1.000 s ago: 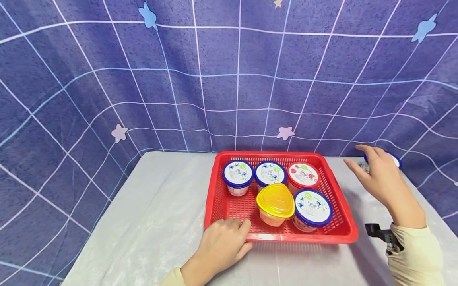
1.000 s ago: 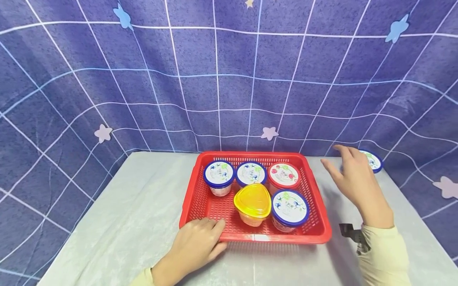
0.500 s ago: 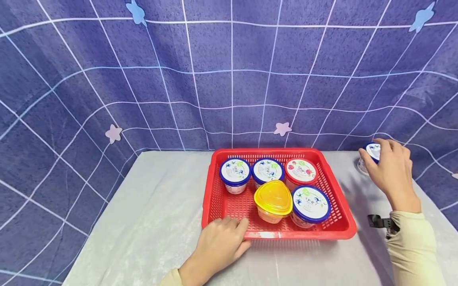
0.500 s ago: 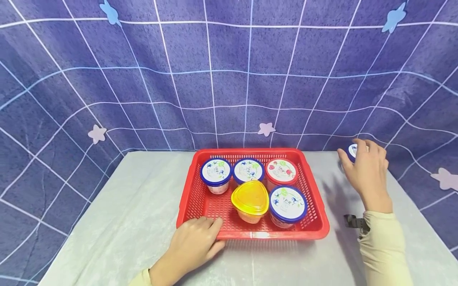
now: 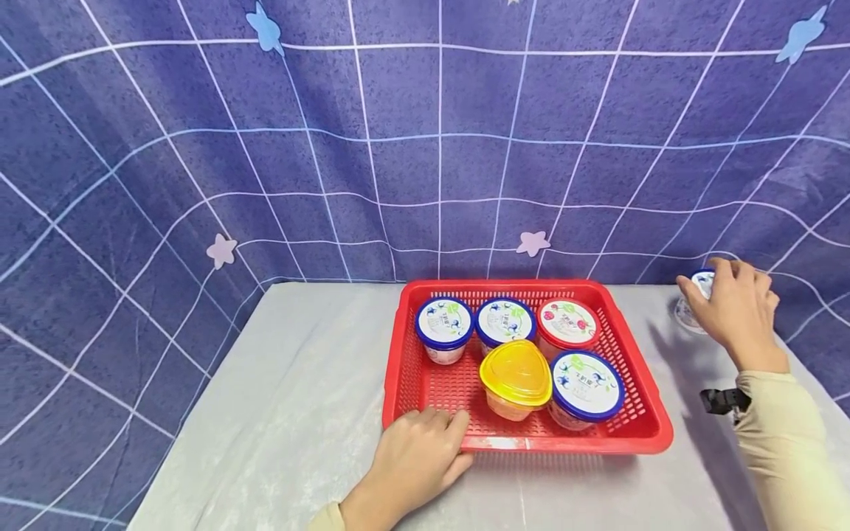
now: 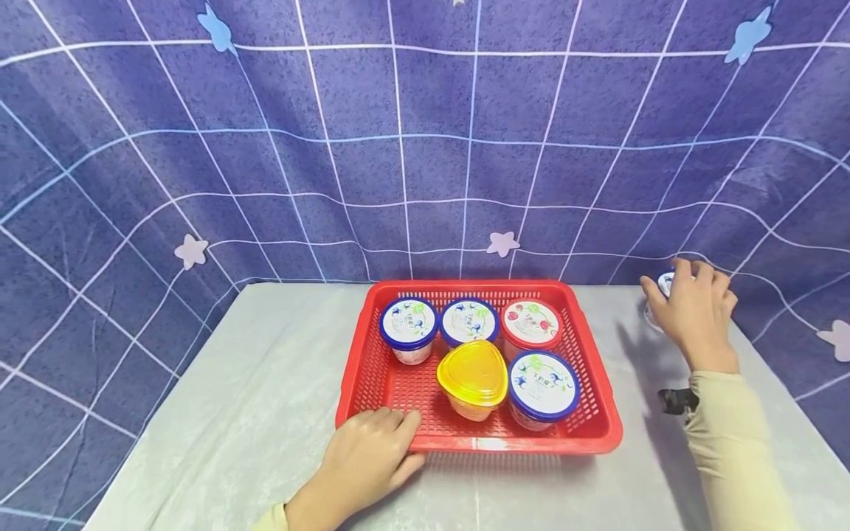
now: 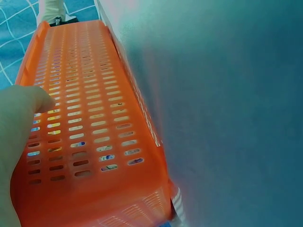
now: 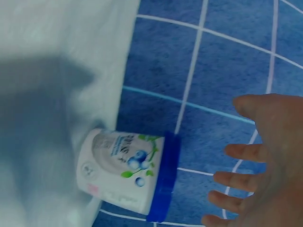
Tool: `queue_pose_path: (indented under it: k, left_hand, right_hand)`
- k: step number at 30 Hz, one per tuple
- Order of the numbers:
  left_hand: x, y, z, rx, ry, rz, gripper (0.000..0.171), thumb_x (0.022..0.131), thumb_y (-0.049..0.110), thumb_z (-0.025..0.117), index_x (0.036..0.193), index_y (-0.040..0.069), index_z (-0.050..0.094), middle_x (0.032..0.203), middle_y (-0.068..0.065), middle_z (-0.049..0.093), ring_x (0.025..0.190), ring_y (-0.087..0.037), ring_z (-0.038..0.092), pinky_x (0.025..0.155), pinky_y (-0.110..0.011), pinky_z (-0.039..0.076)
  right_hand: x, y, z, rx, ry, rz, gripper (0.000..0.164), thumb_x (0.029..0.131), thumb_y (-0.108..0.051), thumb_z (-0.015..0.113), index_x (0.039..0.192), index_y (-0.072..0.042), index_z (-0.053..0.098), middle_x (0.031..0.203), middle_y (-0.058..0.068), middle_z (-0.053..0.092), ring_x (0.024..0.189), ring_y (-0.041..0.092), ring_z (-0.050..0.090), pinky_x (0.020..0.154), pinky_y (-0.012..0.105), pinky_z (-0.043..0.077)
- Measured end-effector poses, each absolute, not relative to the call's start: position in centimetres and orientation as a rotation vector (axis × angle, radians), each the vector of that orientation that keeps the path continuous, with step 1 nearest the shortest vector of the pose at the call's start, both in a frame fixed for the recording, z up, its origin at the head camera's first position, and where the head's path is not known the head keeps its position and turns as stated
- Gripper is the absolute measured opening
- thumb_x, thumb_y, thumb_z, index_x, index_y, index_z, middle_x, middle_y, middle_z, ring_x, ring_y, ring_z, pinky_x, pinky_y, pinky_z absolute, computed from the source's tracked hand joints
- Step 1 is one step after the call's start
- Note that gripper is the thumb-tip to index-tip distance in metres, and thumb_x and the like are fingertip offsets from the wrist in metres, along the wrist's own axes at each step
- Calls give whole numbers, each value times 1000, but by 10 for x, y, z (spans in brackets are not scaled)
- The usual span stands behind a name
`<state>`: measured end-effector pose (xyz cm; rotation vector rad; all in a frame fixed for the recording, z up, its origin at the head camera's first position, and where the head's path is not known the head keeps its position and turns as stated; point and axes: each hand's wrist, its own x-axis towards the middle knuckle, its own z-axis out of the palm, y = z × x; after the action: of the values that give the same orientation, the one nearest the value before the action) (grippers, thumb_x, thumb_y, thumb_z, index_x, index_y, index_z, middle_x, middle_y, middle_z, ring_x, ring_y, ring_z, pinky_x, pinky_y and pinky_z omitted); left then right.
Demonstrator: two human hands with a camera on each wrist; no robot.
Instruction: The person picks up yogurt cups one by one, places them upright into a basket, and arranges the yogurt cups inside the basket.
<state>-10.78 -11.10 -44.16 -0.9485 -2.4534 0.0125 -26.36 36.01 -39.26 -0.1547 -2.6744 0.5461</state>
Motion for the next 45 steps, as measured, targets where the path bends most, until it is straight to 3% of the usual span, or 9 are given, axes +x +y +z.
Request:
queue_pose_path:
  k: [7, 21, 29, 45]
  left_hand:
    - [-109, -109, -440, -969, -2424, 14, 41, 78, 52, 73, 86, 16, 53, 61, 6, 52, 56, -15, 55, 45, -27, 32]
    - [-104, -107, -441, -964, -2450, 30, 42, 80, 54, 72, 86, 17, 54, 63, 6, 54, 56, -13, 56, 45, -26, 33]
    - [-102, -106, -438, -961, -2459, 39, 41, 80, 54, 71, 87, 17, 55, 62, 7, 54, 55, -12, 55, 45, -25, 32]
    - [-104, -110, -440, -935, -2460, 44, 41, 79, 54, 73, 86, 18, 55, 65, 7, 57, 57, -13, 57, 46, -26, 35]
  right_hand:
    - [-275, 381, -397, -193, -2726, 474, 72, 97, -50, 48, 130, 13, 37, 131, 47, 30, 118, 71, 24, 86, 76, 20]
    - [-290, 405, -413, -308, -2963, 347, 100, 91, -74, 33, 135, 15, 24, 127, 53, 17, 119, 75, 15, 88, 78, 17]
    - [-295, 416, -435, -366, -2934, 359, 96, 93, -72, 34, 139, 11, 20, 123, 51, 21, 115, 74, 22, 84, 76, 23]
    - [-306, 408, -436, -358, -2930, 319, 93, 94, -69, 32, 139, 11, 19, 124, 50, 21, 117, 73, 23, 85, 75, 26]
